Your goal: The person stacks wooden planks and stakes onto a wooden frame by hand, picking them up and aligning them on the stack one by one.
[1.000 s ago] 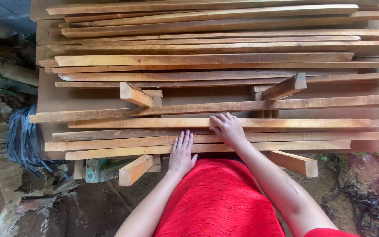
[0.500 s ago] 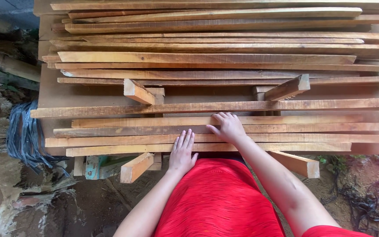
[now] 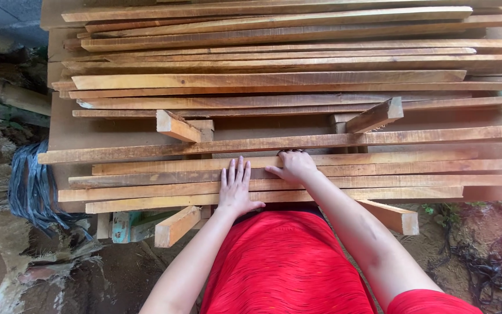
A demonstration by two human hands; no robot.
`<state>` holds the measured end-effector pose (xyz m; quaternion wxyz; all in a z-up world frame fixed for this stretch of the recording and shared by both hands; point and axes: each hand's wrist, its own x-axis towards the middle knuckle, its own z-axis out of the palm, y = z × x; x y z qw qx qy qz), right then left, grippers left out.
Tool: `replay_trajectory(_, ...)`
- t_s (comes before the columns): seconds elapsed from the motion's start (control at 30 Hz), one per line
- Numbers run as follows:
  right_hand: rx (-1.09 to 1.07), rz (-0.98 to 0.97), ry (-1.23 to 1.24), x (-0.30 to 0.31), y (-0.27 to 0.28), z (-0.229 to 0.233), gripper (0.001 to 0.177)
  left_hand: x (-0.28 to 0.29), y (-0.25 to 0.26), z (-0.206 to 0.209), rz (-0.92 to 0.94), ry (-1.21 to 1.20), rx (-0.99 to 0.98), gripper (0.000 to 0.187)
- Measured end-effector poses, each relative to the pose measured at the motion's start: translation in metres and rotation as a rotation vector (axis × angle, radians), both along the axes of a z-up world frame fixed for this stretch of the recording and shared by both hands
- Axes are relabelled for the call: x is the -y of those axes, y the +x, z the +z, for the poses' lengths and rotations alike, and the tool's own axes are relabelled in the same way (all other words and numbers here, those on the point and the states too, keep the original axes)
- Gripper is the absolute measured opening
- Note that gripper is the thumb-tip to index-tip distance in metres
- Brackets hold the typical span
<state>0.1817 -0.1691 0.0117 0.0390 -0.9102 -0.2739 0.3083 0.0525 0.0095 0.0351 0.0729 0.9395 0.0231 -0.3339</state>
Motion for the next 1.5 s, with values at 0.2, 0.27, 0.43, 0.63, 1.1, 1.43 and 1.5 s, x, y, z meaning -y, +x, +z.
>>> replay_trajectory(0.2, -0.020, 0.020, 0.010, 0.002, 0.003, -0.002, 0.081, 0.002, -0.016, -0.017, -0.024, -0.011, 0.039, 0.136)
replay_trajectory(0.27, -0.004, 0.013, 0.032, 0.006, 0.001, -0.010, 0.078, 0.003, -0.017, -0.021, -0.019, -0.018, 0.051, 0.135)
replay_trajectory(0.43, 0.109, -0.007, 0.167, 0.015, -0.003, -0.027, 0.069, 0.005, -0.018, -0.027, -0.006, -0.011, 0.062, 0.133)
replay_trajectory(0.63, 0.225, -0.053, 0.362, 0.016, -0.004, -0.019, 0.058, 0.005, -0.024, -0.040, -0.010, 0.023, 0.081, 0.136)
replay_trajectory(1.1, 0.424, -0.096, 0.541, 0.021, -0.025, -0.027, 0.031, 0.005, -0.026, -0.040, -0.021, 0.029, 0.072, 0.137)
replay_trajectory(1.43, 0.140, -0.078, 0.356, 0.025, -0.006, -0.013, 0.041, 0.004, -0.018, -0.023, -0.024, 0.021, 0.014, 0.133)
replay_trajectory(1.5, 0.061, -0.057, 0.221, 0.025, -0.004, -0.023, 0.050, 0.006, -0.018, -0.021, -0.023, 0.021, 0.007, 0.132)
